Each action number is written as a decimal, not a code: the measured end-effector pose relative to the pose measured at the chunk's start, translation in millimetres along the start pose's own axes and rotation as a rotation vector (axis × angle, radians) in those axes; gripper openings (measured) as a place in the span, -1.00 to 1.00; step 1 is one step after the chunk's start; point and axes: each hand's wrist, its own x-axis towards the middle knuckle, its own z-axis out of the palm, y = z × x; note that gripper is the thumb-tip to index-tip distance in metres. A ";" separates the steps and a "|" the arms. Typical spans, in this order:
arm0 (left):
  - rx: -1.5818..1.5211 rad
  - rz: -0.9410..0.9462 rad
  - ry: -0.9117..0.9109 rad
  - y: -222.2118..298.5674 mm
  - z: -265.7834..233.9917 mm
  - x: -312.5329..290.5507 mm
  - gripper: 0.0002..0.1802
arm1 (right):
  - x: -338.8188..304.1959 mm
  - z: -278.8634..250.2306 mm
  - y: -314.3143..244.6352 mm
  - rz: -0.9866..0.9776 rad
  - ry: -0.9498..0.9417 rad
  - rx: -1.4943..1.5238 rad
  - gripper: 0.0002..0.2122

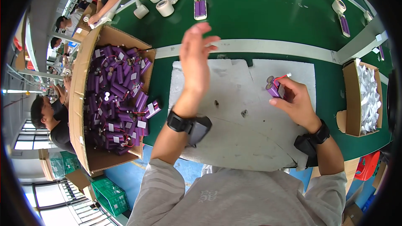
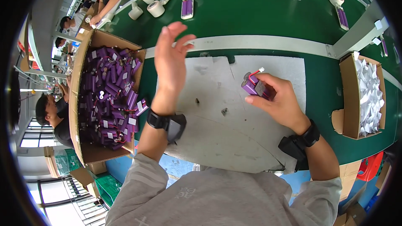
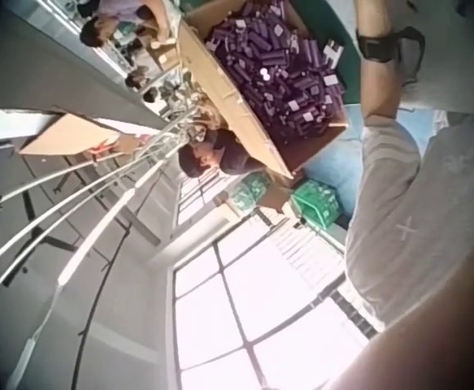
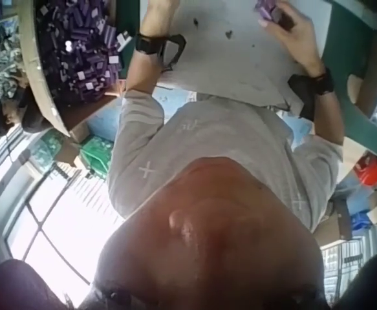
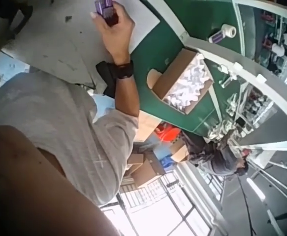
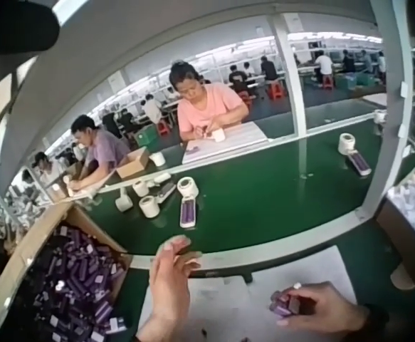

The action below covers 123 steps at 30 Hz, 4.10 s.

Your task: Assemble small electronic components by fitting circuit boards and batteries into plastic housings on a production line.

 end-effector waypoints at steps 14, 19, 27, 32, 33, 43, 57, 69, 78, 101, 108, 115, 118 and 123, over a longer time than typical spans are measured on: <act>0.953 -0.027 0.267 22.9 -132.3 313.6 -0.24 | 6.7 -3.8 4.0 -0.036 0.066 -0.129 -0.68; 1.017 -0.163 0.164 10.6 -150.5 363.8 -0.04 | 5.3 -5.7 5.2 -0.017 0.141 -0.158 -0.65; 1.144 -0.210 -0.035 -27.6 -166.0 424.9 -0.06 | 4.2 -7.9 15.4 -0.007 0.167 -0.143 -0.63; 1.349 -0.068 -0.182 -37.1 -174.2 451.8 -0.15 | 5.9 -6.3 14.3 -0.022 0.185 -0.130 -0.65; 1.384 -0.080 -0.134 -36.5 -164.3 448.2 -0.18 | 4.6 -6.7 12.3 -0.017 0.187 -0.126 -0.66; 0.399 0.070 -0.874 74.3 12.9 235.9 -0.34 | 2.1 -5.0 3.1 0.133 0.232 0.297 -0.77; 0.472 0.071 -0.804 -11.4 27.3 -35.1 -0.40 | -3.0 8.1 2.2 -0.087 0.165 -0.169 -0.70; 0.507 -0.140 -0.807 -25.8 11.8 -75.9 -0.63 | -7.2 15.7 4.4 -0.413 0.278 -0.605 -0.74; 0.535 0.007 -0.838 -25.9 5.1 -76.2 -0.64 | -5.1 22.4 6.1 -0.465 0.163 -0.530 -0.76; 0.430 0.074 -0.842 -28.8 0.4 -81.8 -0.70 | -7.5 24.0 -4.0 -0.371 0.092 -0.615 -0.70; 0.268 -0.114 -0.710 -29.8 4.7 -88.5 -0.72 | -9.5 23.1 -4.8 -0.376 0.037 -0.626 -0.72; 0.314 -0.181 -0.802 -20.7 -1.0 -78.4 -0.72 | -11.3 11.0 -3.7 -0.369 0.051 -0.239 -0.78; 0.320 -0.186 -0.824 -20.6 -1.6 -77.6 -0.71 | -17.3 15.4 -9.4 -0.162 0.208 0.031 -0.76; 0.291 -0.215 -0.835 -20.1 -1.7 -79.0 -0.71 | -13.4 16.9 -12.1 0.030 0.345 0.147 -0.72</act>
